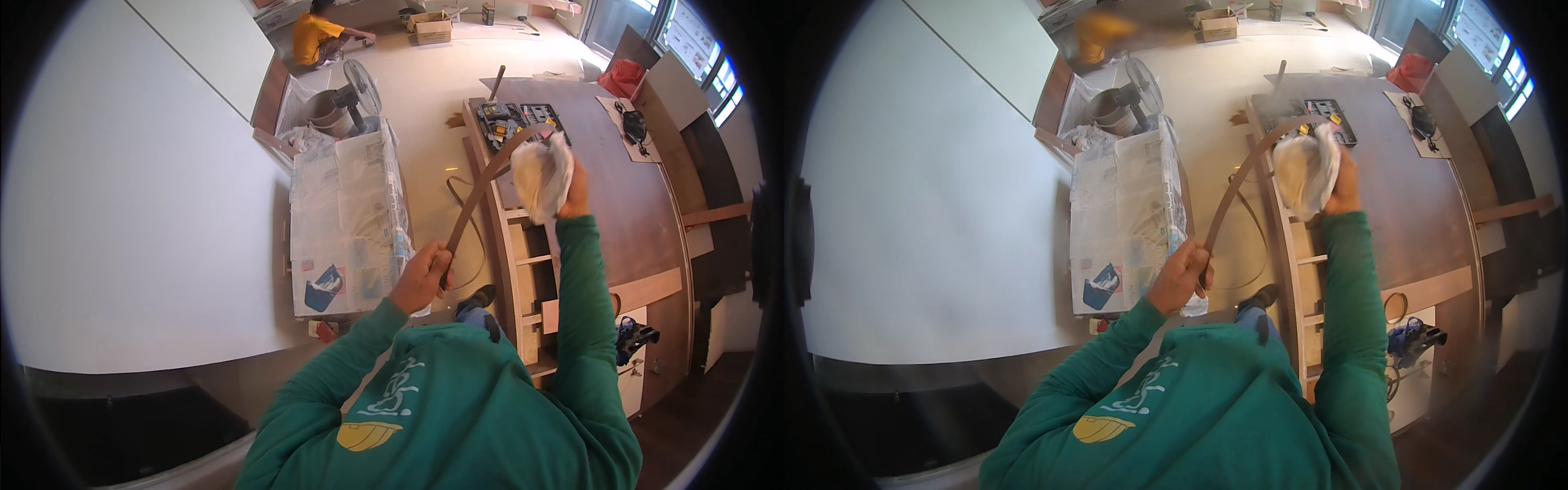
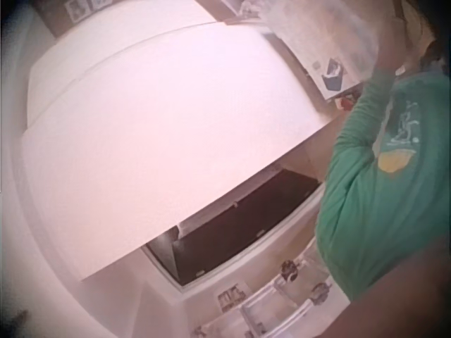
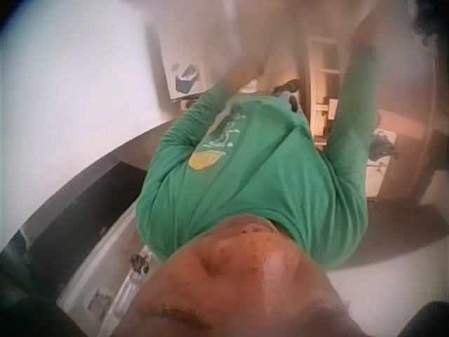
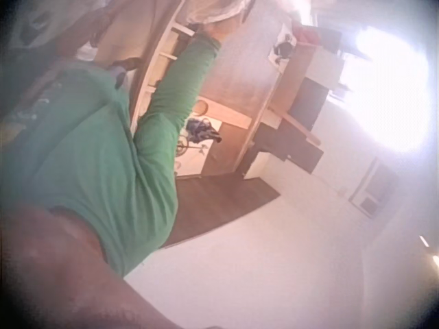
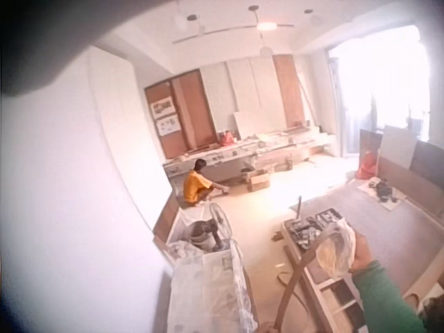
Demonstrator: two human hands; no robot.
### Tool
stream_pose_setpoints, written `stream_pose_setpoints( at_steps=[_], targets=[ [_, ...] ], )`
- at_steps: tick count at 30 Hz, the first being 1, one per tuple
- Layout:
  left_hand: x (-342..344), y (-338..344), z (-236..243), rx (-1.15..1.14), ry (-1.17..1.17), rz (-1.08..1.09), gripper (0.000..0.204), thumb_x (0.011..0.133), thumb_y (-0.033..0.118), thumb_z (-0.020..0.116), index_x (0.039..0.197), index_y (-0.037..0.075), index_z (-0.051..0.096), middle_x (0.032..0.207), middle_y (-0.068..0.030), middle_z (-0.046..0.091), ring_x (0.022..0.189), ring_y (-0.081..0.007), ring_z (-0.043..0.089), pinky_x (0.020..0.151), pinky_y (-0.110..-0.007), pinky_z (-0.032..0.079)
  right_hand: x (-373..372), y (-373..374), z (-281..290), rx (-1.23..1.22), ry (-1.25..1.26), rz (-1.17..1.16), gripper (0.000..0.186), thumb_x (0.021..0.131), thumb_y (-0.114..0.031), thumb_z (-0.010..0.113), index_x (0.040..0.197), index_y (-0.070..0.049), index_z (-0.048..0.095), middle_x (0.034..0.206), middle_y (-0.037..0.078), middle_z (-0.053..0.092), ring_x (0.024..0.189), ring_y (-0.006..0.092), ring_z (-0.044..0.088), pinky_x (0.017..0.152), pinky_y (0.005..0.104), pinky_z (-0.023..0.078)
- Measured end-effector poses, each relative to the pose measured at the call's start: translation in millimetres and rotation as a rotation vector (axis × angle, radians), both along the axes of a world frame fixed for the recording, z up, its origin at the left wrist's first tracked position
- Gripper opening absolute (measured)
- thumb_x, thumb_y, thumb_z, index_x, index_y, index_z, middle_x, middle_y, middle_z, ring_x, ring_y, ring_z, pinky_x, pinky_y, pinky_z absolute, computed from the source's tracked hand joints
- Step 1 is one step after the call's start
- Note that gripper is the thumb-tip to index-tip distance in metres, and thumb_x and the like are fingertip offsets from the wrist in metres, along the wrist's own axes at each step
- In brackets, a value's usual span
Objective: The person installs a curved wooden trim piece onto the edge of a wall-mounted cabinet. They use a utility knife to trim the piece to size and a cloth to wipe the surface. The person then positions the trim along the cabinet edge.
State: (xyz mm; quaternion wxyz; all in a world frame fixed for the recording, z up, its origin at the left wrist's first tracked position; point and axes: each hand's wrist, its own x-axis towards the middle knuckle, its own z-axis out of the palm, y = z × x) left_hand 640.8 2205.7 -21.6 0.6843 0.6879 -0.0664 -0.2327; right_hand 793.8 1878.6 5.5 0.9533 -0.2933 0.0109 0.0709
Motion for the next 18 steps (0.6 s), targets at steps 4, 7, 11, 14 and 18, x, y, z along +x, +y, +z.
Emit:
stream_pose_setpoints(
  at_steps=[4,7,11,14,18],
  targets=[
    [4.1,1.2,4.5,0.105,0.023,0.120,0.037,0.107,0.031,0.047,0.129,0.002,0.047,0.085,-0.0060,0.062,0.074,-0.0102,0.060,0.060,-0.026,0.052,-100.8,85.6,-64.1,0.032,0.295,0.224,0.038,0.103,-0.031,0.043,0.119,-0.003,0.064,0.116,0.014,0.069,0.107,0.0290,0.067,0.098,0.0458,0.053],
    [-4.0,4.6,-9.2,0.167,-0.028,0.043,0.038,0.104,0.023,0.053,0.134,0.002,0.044,0.096,-0.0085,0.065,0.083,-0.0114,0.062,0.067,-0.028,0.054,-143.8,139.3,-102.5,0.142,0.328,0.343,0.040,0.105,-0.035,0.040,0.122,-0.004,0.059,0.116,0.012,0.068,0.103,0.0280,0.066,0.095,0.0439,0.052],
    [-9.0,25.0,-30.4,0.096,0.112,-0.111,0.038,0.099,0.019,0.062,0.132,0.003,0.052,0.113,-0.0091,0.067,0.096,-0.0131,0.063,0.076,-0.031,0.055,-158.1,154.0,-90.9,0.165,0.351,0.374,0.035,0.104,-0.033,0.047,0.123,-0.005,0.057,0.115,0.010,0.066,0.098,0.0252,0.066,0.091,0.0427,0.054],
    [-12.4,27.4,-25.7,0.230,0.302,-0.206,0.035,0.100,0.028,0.061,0.127,0.005,0.057,0.111,-0.0073,0.067,0.096,-0.0129,0.064,0.078,-0.031,0.056,-150.7,149.3,-89.2,0.006,0.330,0.242,0.029,0.100,-0.023,0.055,0.122,-0.003,0.057,0.108,0.010,0.067,0.091,0.0218,0.068,0.082,0.0375,0.056],
    [-29.7,15.5,-25.9,0.237,0.378,-0.153,0.041,0.104,0.041,0.053,0.127,0.007,0.058,0.107,-0.0053,0.067,0.093,-0.0129,0.066,0.076,-0.031,0.057,-128.0,137.4,-93.7,-0.142,0.250,0.159,0.029,0.095,-0.013,0.063,0.121,-0.002,0.057,0.098,0.008,0.068,0.083,0.0191,0.069,0.075,0.0329,0.057]
  ],
)
